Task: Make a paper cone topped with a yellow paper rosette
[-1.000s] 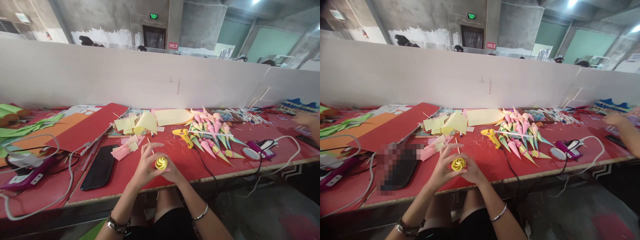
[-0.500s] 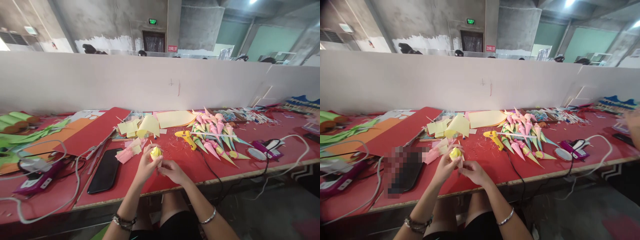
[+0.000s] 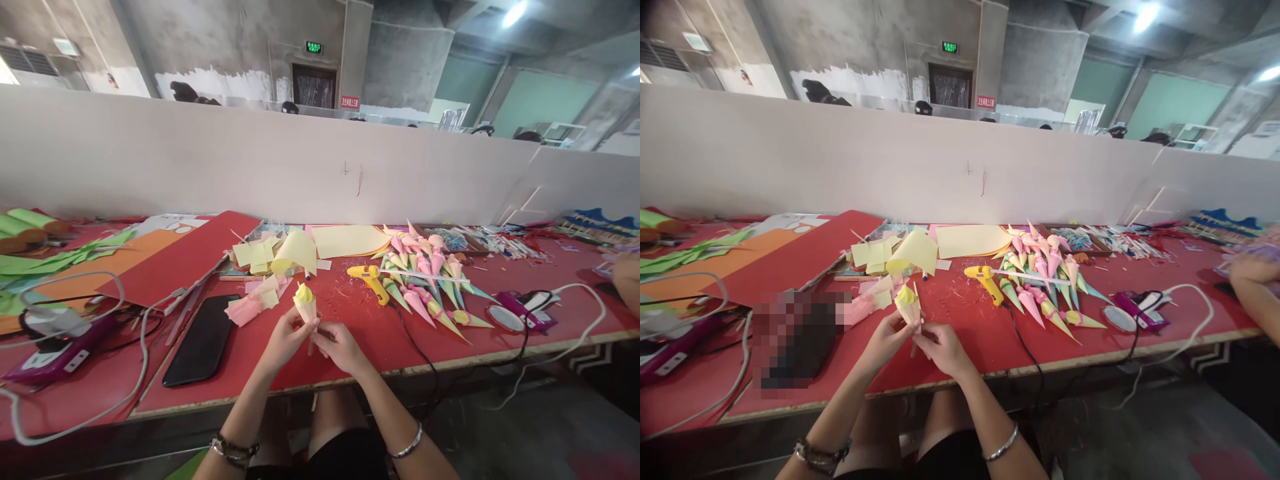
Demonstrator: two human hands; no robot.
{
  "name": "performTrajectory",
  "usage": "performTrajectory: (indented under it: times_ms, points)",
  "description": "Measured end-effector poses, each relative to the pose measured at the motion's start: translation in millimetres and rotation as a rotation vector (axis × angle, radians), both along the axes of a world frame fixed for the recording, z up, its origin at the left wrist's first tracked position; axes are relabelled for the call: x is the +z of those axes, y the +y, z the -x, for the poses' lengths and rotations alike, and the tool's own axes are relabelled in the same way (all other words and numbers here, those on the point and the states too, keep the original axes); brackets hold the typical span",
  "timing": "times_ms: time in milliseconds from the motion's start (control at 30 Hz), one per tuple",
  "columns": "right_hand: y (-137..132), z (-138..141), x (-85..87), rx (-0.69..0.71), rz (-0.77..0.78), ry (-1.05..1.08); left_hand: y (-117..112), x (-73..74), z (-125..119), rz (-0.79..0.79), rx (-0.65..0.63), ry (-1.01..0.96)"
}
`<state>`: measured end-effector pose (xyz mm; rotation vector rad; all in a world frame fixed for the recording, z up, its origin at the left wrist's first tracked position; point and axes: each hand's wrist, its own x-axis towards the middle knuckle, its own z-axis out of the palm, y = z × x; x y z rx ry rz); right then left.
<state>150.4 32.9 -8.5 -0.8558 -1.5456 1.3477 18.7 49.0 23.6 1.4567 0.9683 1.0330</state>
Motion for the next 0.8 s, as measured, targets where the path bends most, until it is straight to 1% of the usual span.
performTrajectory:
  times_ms: [67, 133, 333, 467, 567, 667, 800]
  points:
    - [-1.0, 0.8, 1.6, 0.021, 0.011, -0.009, 1.4, 2.7, 1.3, 0.017, 0.080, -0.008]
    - [-1.6, 1.6, 3.0, 0.035, 0.023, -0.015, 2.0, 4.8, 2.3, 0.021, 0.105, 0.002]
    - [-2.1, 2.0, 3.0, 0.016, 0.013, -0.028, -0.1, 12.6, 3.5, -0.042, 0.046, 0.057]
    - [-3.7, 2.0, 2.2, -0.004, 0.011, -0.043, -1.3, 22.4, 3.9, -0.092, 0.056, 0.133]
    - [-4.6, 2.5, 0.6, 0.000, 0.003, -0.044, -2.3, 27.3, 4.8, -0.179, 0.062, 0.213]
    - [-4.6, 4.0, -1.5, 0.009, -0.016, -0.052, -3.4, 26.6, 6.6, -0.256, 0.072, 0.258]
    - [-4.3, 6.2, -3.1, 0.030, -0.043, -0.061, -2.9, 22.5, 7.9, -0.241, 0.096, 0.237]
